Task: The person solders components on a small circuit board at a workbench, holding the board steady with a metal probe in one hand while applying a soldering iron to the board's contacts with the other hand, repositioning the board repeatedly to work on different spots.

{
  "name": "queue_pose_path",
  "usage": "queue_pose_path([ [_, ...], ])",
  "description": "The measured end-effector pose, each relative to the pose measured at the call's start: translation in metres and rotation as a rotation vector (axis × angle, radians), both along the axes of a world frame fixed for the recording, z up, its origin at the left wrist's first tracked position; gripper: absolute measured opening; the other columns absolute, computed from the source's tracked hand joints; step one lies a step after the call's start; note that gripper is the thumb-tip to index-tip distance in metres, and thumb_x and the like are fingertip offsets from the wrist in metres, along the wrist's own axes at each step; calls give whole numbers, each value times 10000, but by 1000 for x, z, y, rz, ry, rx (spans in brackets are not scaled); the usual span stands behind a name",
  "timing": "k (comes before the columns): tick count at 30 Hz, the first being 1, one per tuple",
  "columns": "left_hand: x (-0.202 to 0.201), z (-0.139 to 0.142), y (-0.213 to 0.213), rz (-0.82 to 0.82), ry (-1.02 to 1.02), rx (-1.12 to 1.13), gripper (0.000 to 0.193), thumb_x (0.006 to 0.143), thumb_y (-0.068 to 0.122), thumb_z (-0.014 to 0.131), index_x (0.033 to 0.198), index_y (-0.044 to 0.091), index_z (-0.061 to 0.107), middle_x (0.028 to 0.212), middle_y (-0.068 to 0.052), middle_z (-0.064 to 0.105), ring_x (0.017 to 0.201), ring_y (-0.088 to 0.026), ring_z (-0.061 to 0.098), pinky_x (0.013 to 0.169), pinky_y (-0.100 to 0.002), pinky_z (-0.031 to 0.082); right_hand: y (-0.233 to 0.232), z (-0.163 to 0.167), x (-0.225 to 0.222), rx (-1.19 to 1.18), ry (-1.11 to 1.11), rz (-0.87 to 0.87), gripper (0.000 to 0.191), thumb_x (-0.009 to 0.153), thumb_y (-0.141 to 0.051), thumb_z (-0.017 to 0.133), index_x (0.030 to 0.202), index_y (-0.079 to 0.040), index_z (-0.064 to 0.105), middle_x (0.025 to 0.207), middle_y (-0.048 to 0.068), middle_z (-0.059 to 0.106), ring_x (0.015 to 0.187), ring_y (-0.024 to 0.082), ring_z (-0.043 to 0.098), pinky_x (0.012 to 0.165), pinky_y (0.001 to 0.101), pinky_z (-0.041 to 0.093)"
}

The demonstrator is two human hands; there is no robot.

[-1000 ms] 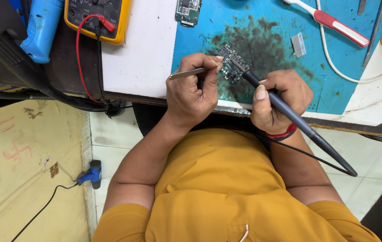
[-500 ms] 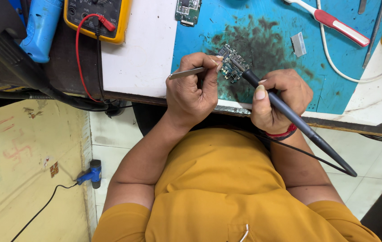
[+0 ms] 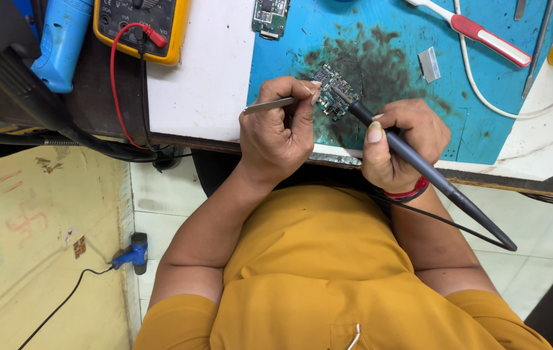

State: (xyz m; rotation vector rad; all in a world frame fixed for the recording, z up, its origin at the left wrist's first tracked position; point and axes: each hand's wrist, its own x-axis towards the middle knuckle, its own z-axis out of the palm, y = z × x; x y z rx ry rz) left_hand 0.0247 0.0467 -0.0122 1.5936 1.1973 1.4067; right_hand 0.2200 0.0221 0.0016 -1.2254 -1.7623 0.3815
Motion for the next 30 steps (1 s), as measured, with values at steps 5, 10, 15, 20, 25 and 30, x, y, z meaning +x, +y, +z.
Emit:
queue_pose_path([
  [5, 0, 0, 0, 1, -2, 5, 159, 1067, 4, 670, 1142, 47, 537, 1083, -110, 752, 795, -80, 742, 659, -199, 604, 0, 0, -1, 5, -1, -5, 135, 1045, -126, 663, 1000, -29, 581, 897, 139, 662, 712, 258, 640, 655, 330, 499],
  [10, 0, 1, 0, -1, 6, 12, 160, 1068, 8, 668, 1141, 51, 533, 1085, -105, 752, 782, -74, 738, 647, -197, 598, 0, 0, 0, -1, 12, 6, 136, 1049, -130, 659, 1014, -27, 576, 895, 136, 657, 708, 252, 635, 656, 329, 501],
  [15, 0, 1, 0, 5, -1, -7, 160, 1061, 4, 674, 1133, 50, 538, 1069, -103, 757, 751, -69, 728, 626, -195, 586, 1, 0, 0, 17, -5, 3, 137, 1047, -124, 665, 1008, -29, 573, 895, 139, 664, 715, 258, 645, 653, 329, 500],
  [20, 1, 2, 0, 6, 8, 3, 163, 1065, 9, 672, 1138, 52, 533, 1075, -102, 754, 781, -77, 741, 646, -199, 598, 0, 1, 0, 2, 12, 10, 130, 1038, -117, 660, 1005, -22, 578, 888, 140, 658, 700, 253, 633, 647, 329, 500],
  [25, 1, 2, 0, 10, 4, 11, 165, 1065, 12, 676, 1140, 54, 535, 1074, -100, 753, 805, -87, 747, 658, -201, 608, 1, 1, -1, 23, -5, 3, 131, 1042, -114, 663, 1005, -25, 574, 894, 141, 660, 712, 261, 642, 651, 331, 499],
  [30, 0, 1, -1, 0, 2, -5, 155, 1061, 4, 664, 1133, 49, 534, 1080, -106, 756, 821, -91, 744, 648, -200, 599, 0, 1, 0, 7, 11, 9, 126, 1042, -115, 661, 1006, -23, 583, 898, 138, 660, 709, 254, 640, 656, 329, 504],
])
